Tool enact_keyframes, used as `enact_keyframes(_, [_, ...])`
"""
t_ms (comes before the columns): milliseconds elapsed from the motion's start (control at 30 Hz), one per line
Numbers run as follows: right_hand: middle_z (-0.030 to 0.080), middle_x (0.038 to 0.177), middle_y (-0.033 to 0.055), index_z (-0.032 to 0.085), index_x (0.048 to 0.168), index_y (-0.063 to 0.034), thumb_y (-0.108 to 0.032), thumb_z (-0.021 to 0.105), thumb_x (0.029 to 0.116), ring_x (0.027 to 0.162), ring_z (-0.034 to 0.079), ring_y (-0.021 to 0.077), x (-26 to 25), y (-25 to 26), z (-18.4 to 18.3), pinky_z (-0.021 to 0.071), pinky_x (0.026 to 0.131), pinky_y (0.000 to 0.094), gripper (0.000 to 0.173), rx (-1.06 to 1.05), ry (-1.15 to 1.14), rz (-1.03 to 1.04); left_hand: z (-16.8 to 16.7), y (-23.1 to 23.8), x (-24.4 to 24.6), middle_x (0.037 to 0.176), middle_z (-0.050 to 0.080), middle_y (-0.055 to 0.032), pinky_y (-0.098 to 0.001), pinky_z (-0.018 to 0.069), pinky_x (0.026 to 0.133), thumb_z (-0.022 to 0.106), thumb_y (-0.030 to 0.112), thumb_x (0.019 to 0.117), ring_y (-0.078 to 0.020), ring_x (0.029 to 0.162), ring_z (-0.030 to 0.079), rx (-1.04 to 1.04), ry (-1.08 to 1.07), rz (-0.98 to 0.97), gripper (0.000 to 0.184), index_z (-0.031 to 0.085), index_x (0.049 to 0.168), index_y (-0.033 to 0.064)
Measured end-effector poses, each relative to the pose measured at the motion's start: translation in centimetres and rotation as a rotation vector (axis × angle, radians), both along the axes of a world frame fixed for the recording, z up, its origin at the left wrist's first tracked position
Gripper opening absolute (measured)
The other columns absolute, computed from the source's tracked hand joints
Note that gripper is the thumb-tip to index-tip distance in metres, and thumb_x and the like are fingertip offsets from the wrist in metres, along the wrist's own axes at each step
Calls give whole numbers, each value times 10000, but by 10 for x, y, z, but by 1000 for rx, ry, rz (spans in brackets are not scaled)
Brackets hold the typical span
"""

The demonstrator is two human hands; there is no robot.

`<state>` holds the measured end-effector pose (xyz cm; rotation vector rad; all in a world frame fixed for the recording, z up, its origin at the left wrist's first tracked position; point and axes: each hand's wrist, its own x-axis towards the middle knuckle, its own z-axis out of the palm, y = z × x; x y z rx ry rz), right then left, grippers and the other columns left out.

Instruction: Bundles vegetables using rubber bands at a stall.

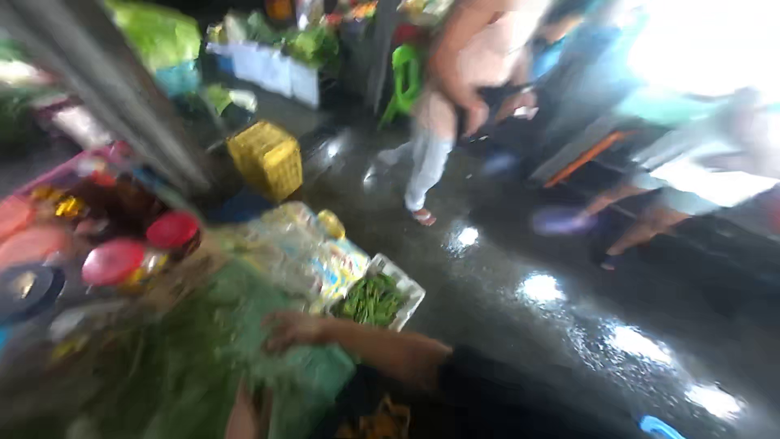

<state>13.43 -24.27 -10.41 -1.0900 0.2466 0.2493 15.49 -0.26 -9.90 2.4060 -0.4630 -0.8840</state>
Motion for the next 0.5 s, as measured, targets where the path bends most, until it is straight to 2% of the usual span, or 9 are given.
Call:
enact_keyframes(33, [708, 1171, 188, 378, 1481, -1, 29, 628, 941, 981, 727, 235, -2, 3, -3, 614, 829, 391, 595, -131, -51, 67, 10, -3, -2, 1252, 652, -286, -649, 529, 950, 635, 356, 1007, -435, 1093, 681, 95, -19, -9, 768, 265, 1596, 29])
enact_keyframes(100, [698, 1222, 169, 336, 1540, -30, 20, 731, 886, 1074, 700, 208, -4, 4, -4, 576, 947, 382, 766, -305, -84, 214, 34, -8, 1, 1347, 605, -269, -615, 507, 1016, 616, 369, 1024, -419, 1187, 645, 195, 53, -19, 813, 169, 1619, 42])
enact_keyframes(167, [713, 1222, 118, 310, 1563, -125, -98, 860, 751, 1104, 695, 218, -4, 16, -21, 580, 967, 424, 981, -415, -180, 273, 33, -5, 9, 1271, 650, -230, -580, 530, 1003, 624, 382, 1018, -367, 1145, 669, 168, 102, -9, 803, 181, 1607, 62])
enact_keyframes(233, [674, 1280, 141, 233, 1589, -107, -286, 908, 669, 1166, 663, 243, 1, 22, -8, 546, 1026, 444, 1155, -544, -291, 347, 27, 0, 11, 1196, 677, -218, -597, 546, 957, 671, 347, 997, -363, 1079, 690, 92, 104, 5, 836, 167, 1610, 83])
enact_keyframes(267, [659, 1298, 161, 213, 1592, -84, -352, 909, 655, 1187, 656, 253, 2, 27, 2, 533, 1048, 448, 1198, -595, -340, 389, 27, 3, 8, 1159, 684, -217, -602, 557, 922, 679, 320, 992, -366, 1037, 699, 66, 90, -10, 826, 179, 1604, 80])
enact_keyframes(333, [655, 1305, 176, 198, 1597, -80, -355, 918, 659, 1198, 657, 273, 6, 35, 21, 525, 1059, 472, 1214, -673, -388, 475, 28, 4, 3, 1103, 691, -200, -586, 576, 871, 690, 247, 978, -345, 968, 707, 26, 68, -53, 789, 217, 1585, 69])
enact_keyframes(400, [677, 1263, 162, 206, 1605, -126, -327, 931, 664, 1145, 678, 294, 11, 44, 35, 550, 1001, 519, 1205, -774, -375, 572, 33, -1, 1, 1081, 686, -200, -593, 576, 834, 714, 168, 944, -358, 940, 704, 60, 64, -81, 780, 246, 1561, 76])
enact_keyframes(467, [695, 1208, 155, 199, 1608, -173, -285, 943, 678, 1075, 701, 319, 18, 51, 39, 567, 939, 559, 1196, -858, -301, 680, 35, -5, 1, 1100, 687, -200, -596, 579, 830, 750, 173, 915, -365, 954, 708, 114, 46, -102, 804, 263, 1548, 85])
enact_keyframes(500, [692, 1214, 158, 189, 1607, -186, -263, 946, 708, 1079, 701, 319, 21, 53, 40, 563, 950, 555, 1178, -862, -248, 736, 35, -6, 1, 1108, 686, -198, -590, 580, 842, 758, 199, 916, -361, 966, 708, 116, 45, -110, 815, 263, 1551, 74])
